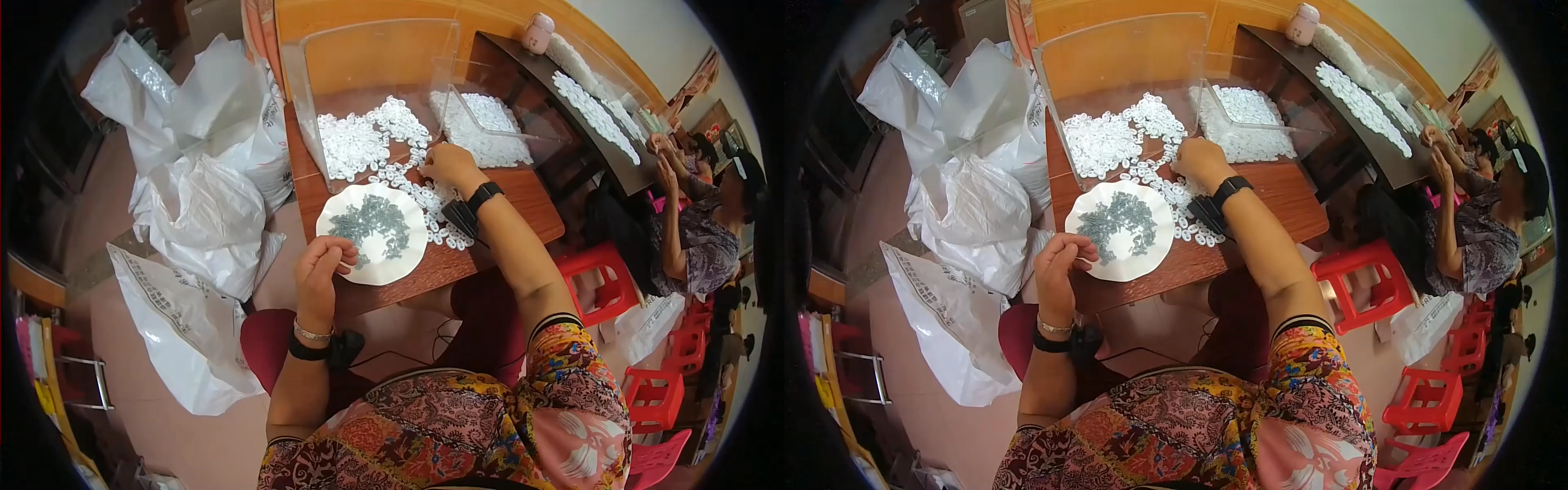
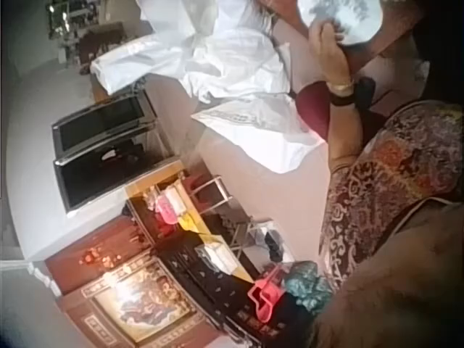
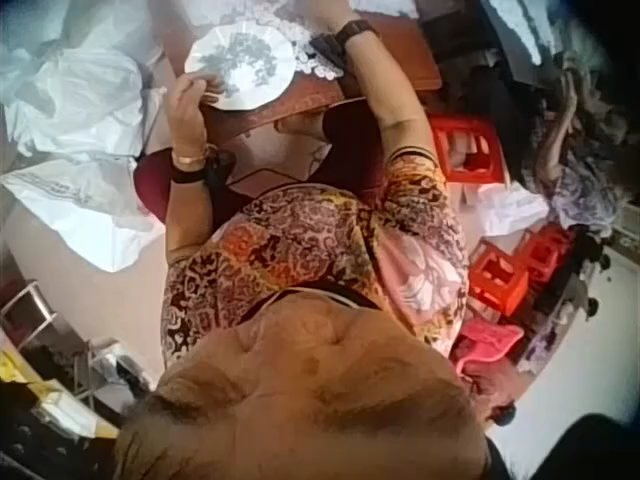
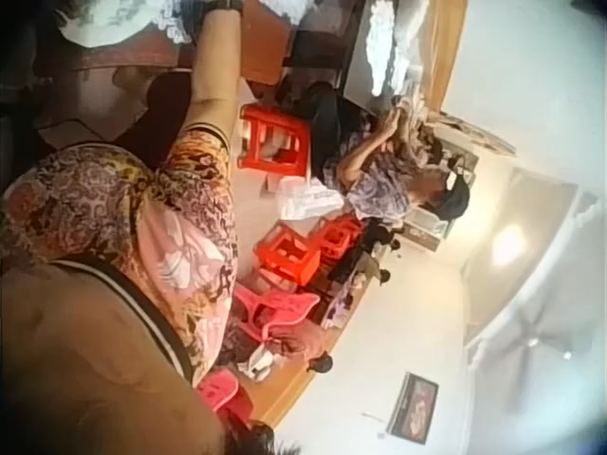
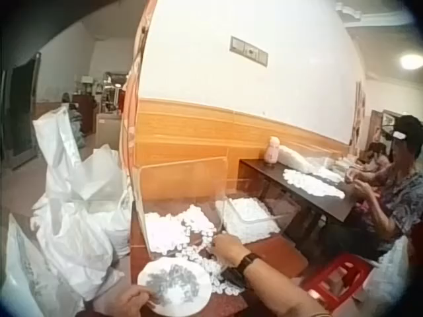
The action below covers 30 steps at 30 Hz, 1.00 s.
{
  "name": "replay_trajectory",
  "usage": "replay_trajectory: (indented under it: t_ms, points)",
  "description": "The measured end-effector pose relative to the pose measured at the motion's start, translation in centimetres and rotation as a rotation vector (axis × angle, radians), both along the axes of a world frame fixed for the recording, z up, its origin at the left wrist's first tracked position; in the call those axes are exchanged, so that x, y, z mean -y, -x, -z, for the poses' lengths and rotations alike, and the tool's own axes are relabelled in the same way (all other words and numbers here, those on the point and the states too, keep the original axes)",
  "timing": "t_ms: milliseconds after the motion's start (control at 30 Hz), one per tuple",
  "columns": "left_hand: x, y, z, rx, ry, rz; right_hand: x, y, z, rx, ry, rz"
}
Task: Assembling small metallic components into white plastic circular bases.
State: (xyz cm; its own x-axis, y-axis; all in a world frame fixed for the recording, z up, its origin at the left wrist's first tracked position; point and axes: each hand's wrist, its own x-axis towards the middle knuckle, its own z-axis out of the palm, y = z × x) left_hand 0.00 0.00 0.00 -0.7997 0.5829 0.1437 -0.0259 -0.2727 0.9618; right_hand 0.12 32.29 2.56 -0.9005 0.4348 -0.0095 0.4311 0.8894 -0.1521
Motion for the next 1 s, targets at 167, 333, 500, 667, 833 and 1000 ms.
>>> replay_trajectory:
  t_ms: [167,333,500,667,833,1000]
  points:
    - [-0.9,-0.6,-0.3,0.023,0.008,0.02,-1.7,0.7,2.2,0.001,-0.075,-0.005]
    - [-0.8,-0.7,-0.3,0.055,-0.015,0.018,-1.4,0.9,2.2,-0.039,-0.011,-0.064]
    - [-0.8,-0.9,-0.3,0.024,-0.028,0.018,1.9,-1.7,0.2,-0.45,0.672,-0.251]
    - [-1.1,-1.3,-0.4,0.047,-0.007,0.051,10.9,-5.7,-2.8,-0.417,1.197,-0.301]
    - [-2.3,-2.2,-0.1,0.046,0.014,0.059,14.8,-7.4,-1.0,-0.532,1.424,-0.263]
    - [-2.6,-2.2,0.6,-0.041,0.069,0.01,16.5,-8.0,0.1,-0.658,1.382,-0.213]
